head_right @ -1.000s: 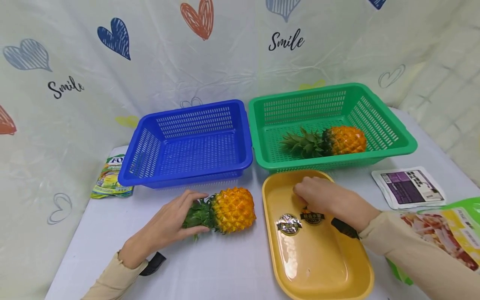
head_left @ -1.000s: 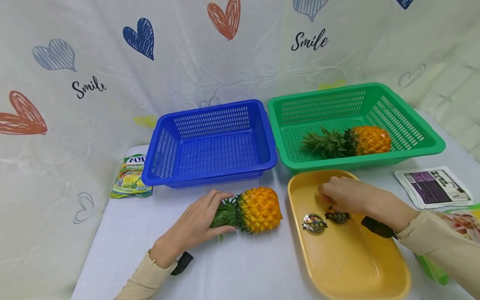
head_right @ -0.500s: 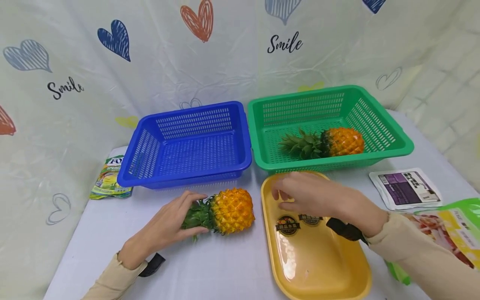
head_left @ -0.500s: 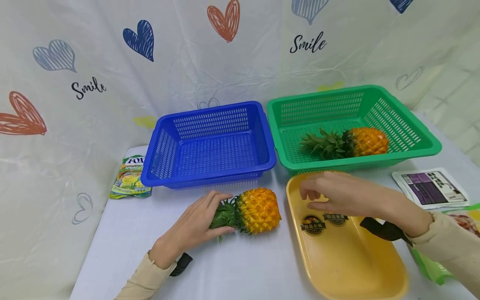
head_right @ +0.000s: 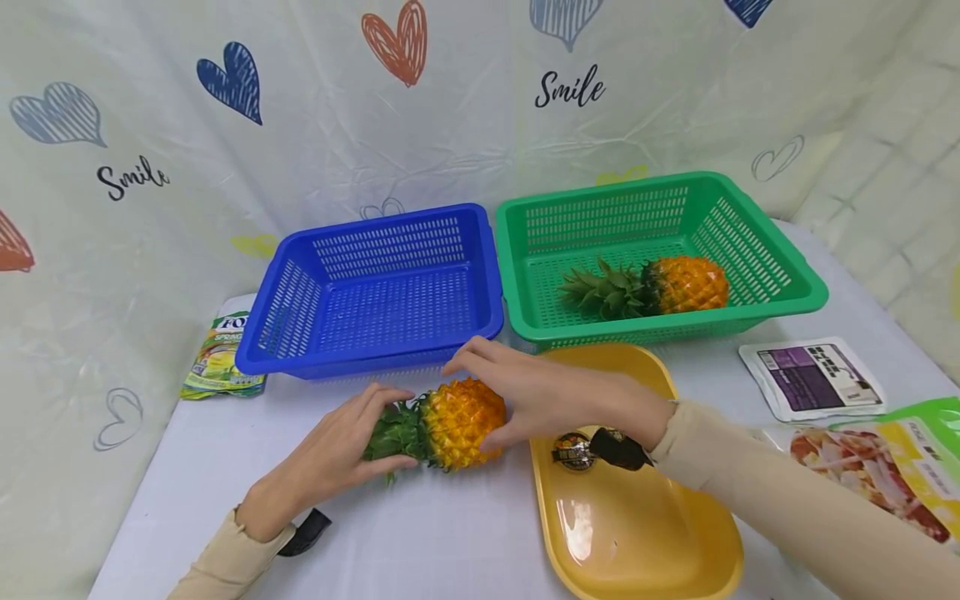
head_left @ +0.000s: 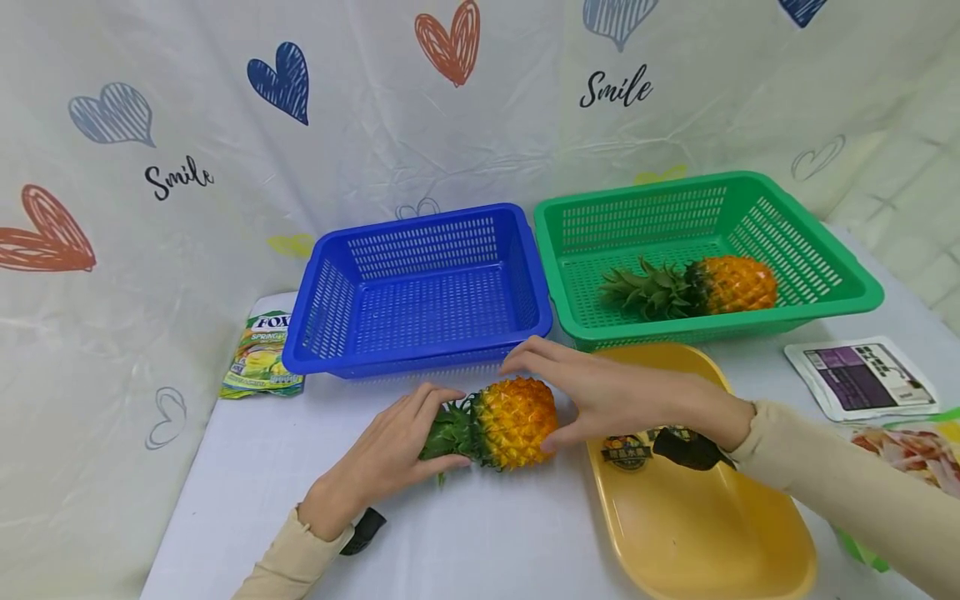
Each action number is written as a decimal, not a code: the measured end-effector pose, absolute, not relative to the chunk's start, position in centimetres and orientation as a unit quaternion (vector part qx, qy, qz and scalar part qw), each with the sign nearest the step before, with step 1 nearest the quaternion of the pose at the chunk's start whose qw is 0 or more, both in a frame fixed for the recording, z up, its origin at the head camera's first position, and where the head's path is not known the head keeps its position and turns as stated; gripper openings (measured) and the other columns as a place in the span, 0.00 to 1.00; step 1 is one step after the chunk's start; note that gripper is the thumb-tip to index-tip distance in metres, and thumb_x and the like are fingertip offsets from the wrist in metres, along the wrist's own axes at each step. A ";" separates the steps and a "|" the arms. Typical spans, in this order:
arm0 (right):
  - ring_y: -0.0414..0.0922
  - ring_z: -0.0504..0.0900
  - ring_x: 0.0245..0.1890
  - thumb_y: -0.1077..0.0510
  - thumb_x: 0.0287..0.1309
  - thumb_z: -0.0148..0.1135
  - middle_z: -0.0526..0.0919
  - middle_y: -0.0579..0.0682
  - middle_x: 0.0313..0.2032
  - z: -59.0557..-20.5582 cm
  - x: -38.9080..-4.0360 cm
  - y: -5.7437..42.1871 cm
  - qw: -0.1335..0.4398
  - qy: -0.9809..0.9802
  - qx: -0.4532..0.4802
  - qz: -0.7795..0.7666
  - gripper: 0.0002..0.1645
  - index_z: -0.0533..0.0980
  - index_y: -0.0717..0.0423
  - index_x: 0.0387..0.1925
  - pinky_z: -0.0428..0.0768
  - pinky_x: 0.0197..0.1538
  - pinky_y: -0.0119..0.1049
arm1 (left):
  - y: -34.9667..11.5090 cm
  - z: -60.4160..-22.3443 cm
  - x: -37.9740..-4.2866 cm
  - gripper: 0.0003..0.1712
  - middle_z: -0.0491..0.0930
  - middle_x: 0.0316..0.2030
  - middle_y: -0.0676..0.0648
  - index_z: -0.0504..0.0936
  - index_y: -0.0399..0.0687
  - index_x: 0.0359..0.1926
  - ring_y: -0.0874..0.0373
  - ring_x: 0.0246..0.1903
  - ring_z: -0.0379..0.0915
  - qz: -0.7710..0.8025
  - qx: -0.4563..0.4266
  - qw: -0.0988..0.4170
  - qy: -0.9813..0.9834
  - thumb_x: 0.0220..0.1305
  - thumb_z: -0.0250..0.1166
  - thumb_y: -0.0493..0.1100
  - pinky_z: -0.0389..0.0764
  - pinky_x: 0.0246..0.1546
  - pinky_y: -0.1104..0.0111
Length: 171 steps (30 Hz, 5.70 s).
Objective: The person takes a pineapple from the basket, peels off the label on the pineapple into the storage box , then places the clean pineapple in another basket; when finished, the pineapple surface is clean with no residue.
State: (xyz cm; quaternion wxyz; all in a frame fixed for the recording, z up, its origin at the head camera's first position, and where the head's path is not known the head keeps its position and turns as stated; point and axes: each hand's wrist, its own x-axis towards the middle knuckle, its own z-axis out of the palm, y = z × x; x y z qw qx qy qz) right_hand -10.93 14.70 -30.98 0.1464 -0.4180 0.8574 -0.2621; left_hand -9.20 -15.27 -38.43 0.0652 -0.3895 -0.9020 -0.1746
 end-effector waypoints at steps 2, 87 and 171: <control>0.44 0.65 0.67 0.45 0.50 0.75 0.63 0.43 0.65 -31.3 -11.1 14.1 0.154 0.854 -0.426 -0.256 0.48 0.60 0.42 0.69 0.75 0.63 0.45 | -15.3 -38.4 -9.2 0.42 0.72 0.51 0.53 0.67 0.51 0.64 0.63 0.41 0.74 -0.177 -0.388 0.064 -0.902 0.54 0.70 0.63 0.80 0.41 0.67; 0.25 0.65 0.61 0.78 0.01 0.83 0.70 0.30 0.59 -24.8 -13.0 30.3 -0.181 0.885 -0.329 -0.274 0.67 0.70 0.63 0.60 0.65 0.53 0.09 | -11.6 -35.1 -9.0 0.36 0.64 0.64 0.55 0.50 0.64 0.74 0.61 0.63 0.65 -0.364 -0.356 -0.069 -0.858 0.72 0.54 0.58 0.72 0.63 0.62; 0.63 0.77 0.50 0.67 0.30 0.82 0.76 0.65 0.56 -30.1 -28.7 36.4 0.024 0.960 -0.263 -0.093 0.50 0.69 0.61 0.61 0.77 0.47 0.60 | 4.0 -39.0 -14.6 0.42 0.77 0.55 0.30 0.26 0.66 0.75 0.49 0.66 0.65 -0.547 -0.201 -0.048 -0.811 0.74 0.40 0.66 0.66 0.68 0.56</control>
